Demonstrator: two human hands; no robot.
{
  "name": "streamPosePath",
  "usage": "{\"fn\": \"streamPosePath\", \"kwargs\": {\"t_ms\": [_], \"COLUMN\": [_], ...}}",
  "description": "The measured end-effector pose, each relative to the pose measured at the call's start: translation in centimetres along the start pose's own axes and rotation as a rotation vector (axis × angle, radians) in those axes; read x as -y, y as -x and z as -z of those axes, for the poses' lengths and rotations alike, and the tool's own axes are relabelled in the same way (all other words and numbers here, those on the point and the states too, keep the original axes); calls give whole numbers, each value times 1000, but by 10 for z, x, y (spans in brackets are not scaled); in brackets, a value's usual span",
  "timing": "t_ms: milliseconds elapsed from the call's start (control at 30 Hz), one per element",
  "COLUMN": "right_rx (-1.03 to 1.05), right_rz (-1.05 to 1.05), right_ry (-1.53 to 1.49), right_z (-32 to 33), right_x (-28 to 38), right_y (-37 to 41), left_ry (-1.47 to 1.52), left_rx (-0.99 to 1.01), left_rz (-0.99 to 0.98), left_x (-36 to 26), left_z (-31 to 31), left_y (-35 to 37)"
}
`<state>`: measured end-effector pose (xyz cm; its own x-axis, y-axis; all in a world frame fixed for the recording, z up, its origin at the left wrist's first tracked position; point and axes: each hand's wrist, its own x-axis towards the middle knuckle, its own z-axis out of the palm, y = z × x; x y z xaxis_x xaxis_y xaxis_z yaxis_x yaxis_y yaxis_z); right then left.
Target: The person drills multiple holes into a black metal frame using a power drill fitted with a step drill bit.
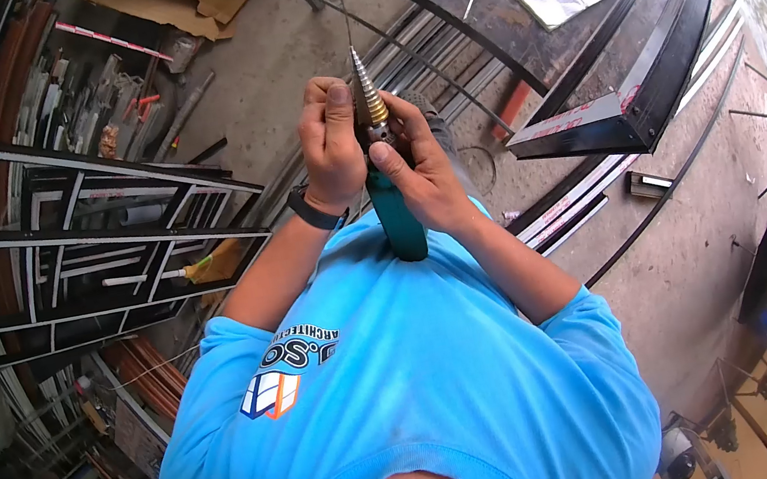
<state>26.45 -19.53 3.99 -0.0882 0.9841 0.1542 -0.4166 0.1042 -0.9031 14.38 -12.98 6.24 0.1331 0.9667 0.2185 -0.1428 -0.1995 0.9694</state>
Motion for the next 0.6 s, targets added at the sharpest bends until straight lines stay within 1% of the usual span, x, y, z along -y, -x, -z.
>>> {"fn": "streamPosePath", "kwargs": {"t_ms": [100, 133, 233, 267, 333, 367, 400, 500, 533, 600], "right_rx": [-18, -24, -18, -5, 24, 7, -12, -68, -81, -118], "right_rz": [4, 44, -100, -141, -219, -207, -195, -171, -164, -157], "right_ry": [12, 29, -146, -121, -71, -60, -51, 23, 54, 46], "right_z": [2, 2, 6, 13, 25, 26, 25, 22, 19, 14], "right_x": [1, 2, 20, 18, 12, 10, 9, 11, 11, 11], "right_y": [1, 0, 1, 2, 1, 2, 2, 1, -1, -1], "left_ry": [-59, 17, -154, -105, 58, 138, 126, 121, 162, 132], "left_rx": [46, 74, 119, 132, 57, 21, -3, 33, 65, 41], "left_rz": [9, 83, 169, 247, 416, 501, 495, 541, 533, 491], "left_x": [-6, -8, -8, -10, -11, -11, -15, -39, -30, -25], "left_z": [-1, -1, 9, 11, 24, 28, 29, 12, 11, 5], "left_y": [-4, -8, -18, -20, -25, -27, -27, -14, -10, -9]}}
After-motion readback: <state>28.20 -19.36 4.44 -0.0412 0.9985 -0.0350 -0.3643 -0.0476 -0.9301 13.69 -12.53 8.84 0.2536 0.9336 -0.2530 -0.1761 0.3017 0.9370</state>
